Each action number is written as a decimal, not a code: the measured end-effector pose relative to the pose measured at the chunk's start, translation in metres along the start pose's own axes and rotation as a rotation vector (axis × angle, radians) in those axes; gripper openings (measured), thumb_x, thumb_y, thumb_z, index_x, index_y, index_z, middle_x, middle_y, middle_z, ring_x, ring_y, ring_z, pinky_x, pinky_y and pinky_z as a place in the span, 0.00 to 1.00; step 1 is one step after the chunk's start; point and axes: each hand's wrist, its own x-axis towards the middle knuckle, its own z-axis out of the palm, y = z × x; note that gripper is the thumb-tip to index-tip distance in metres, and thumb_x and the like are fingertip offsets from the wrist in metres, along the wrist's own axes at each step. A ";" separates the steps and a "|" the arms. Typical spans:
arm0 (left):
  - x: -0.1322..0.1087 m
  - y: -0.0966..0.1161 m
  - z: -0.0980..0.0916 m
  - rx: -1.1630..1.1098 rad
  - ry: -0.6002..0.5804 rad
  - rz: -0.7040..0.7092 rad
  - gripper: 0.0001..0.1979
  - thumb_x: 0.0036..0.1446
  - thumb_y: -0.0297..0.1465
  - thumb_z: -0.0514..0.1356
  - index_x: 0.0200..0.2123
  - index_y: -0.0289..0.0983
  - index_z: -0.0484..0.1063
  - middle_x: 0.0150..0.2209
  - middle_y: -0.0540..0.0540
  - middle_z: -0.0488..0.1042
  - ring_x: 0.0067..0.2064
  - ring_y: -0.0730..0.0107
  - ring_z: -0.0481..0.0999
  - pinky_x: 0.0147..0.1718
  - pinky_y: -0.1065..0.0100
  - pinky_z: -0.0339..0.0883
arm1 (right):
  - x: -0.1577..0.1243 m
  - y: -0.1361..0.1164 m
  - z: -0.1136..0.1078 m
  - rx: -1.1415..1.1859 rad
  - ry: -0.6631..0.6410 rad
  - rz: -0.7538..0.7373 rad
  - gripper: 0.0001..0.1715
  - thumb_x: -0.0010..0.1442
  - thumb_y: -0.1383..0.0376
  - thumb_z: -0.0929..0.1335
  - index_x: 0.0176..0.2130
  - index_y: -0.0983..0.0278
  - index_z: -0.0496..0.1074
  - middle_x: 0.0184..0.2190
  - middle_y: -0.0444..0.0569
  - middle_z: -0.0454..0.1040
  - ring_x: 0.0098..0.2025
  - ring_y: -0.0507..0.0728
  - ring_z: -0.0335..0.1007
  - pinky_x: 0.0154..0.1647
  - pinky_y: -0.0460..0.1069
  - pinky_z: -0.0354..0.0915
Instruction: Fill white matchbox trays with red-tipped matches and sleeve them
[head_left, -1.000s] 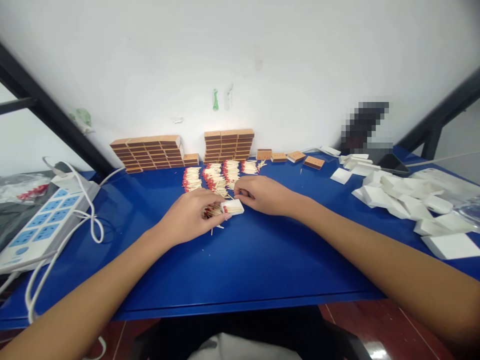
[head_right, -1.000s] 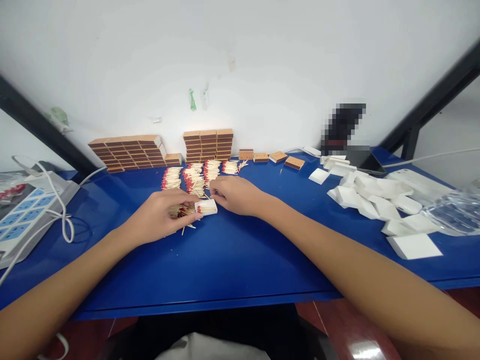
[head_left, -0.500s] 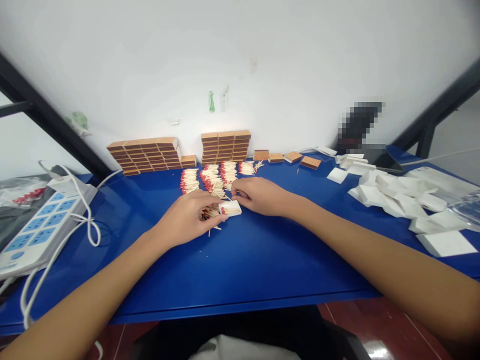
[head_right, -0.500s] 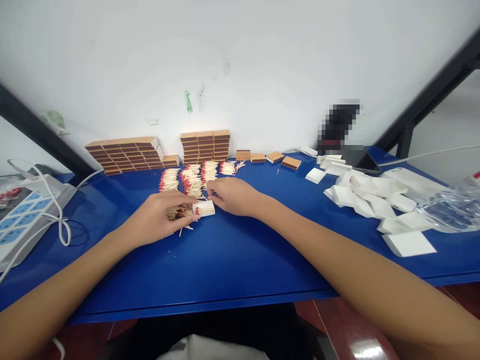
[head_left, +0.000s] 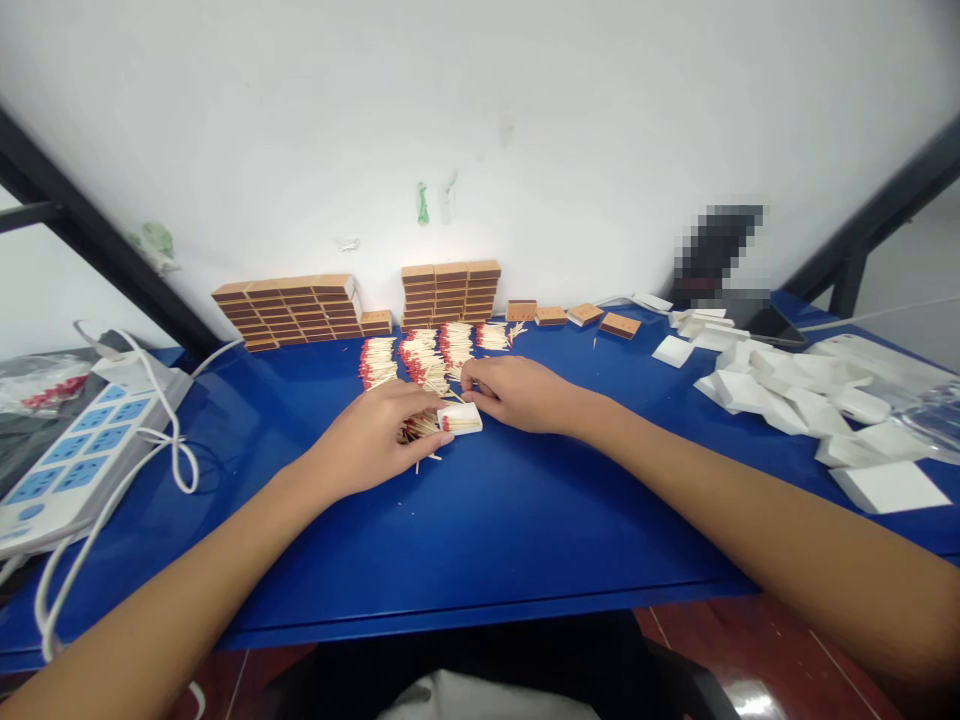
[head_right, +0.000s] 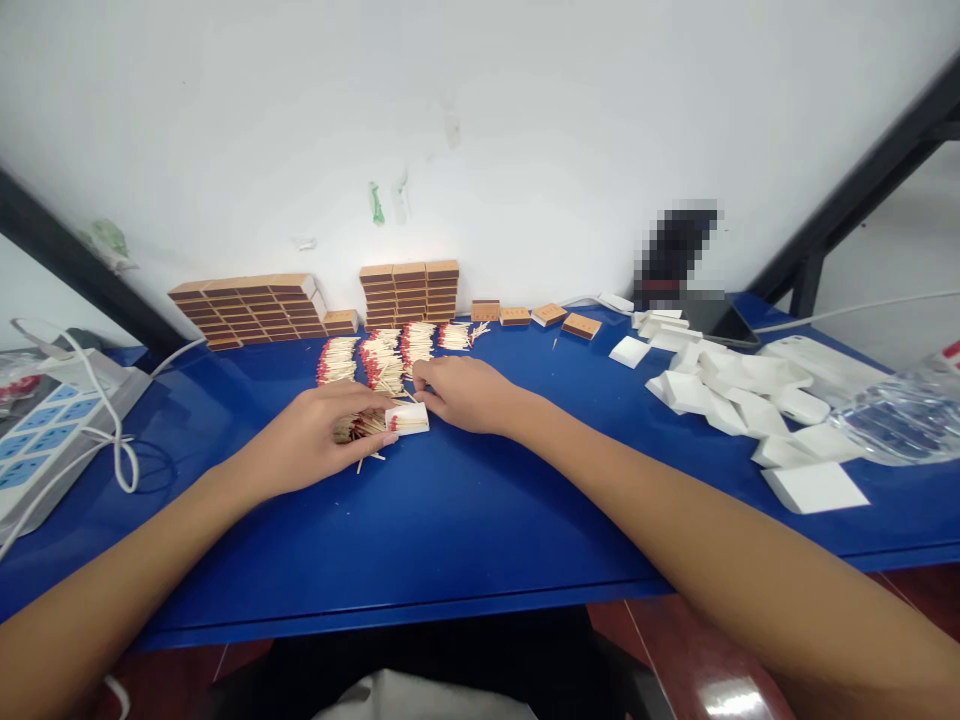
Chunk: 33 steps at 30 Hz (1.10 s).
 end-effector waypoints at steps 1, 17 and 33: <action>0.000 0.000 0.000 0.001 0.001 0.003 0.17 0.66 0.40 0.64 0.54 0.40 0.78 0.42 0.44 0.81 0.43 0.58 0.78 0.41 0.61 0.70 | 0.000 0.000 0.000 0.001 0.000 0.002 0.06 0.70 0.64 0.65 0.40 0.63 0.70 0.33 0.48 0.75 0.31 0.53 0.62 0.31 0.48 0.49; 0.000 -0.002 0.002 -0.005 0.004 0.005 0.17 0.66 0.40 0.63 0.54 0.41 0.78 0.44 0.43 0.81 0.45 0.57 0.79 0.43 0.60 0.71 | 0.000 0.000 0.001 -0.009 0.002 -0.004 0.07 0.71 0.63 0.64 0.40 0.62 0.69 0.34 0.49 0.77 0.31 0.54 0.64 0.31 0.48 0.49; -0.001 -0.001 0.001 0.011 -0.010 -0.009 0.17 0.66 0.41 0.63 0.54 0.41 0.78 0.43 0.43 0.81 0.45 0.57 0.79 0.43 0.60 0.71 | 0.000 -0.001 0.001 -0.023 -0.013 0.013 0.08 0.72 0.63 0.63 0.41 0.62 0.70 0.36 0.50 0.78 0.33 0.55 0.65 0.32 0.49 0.49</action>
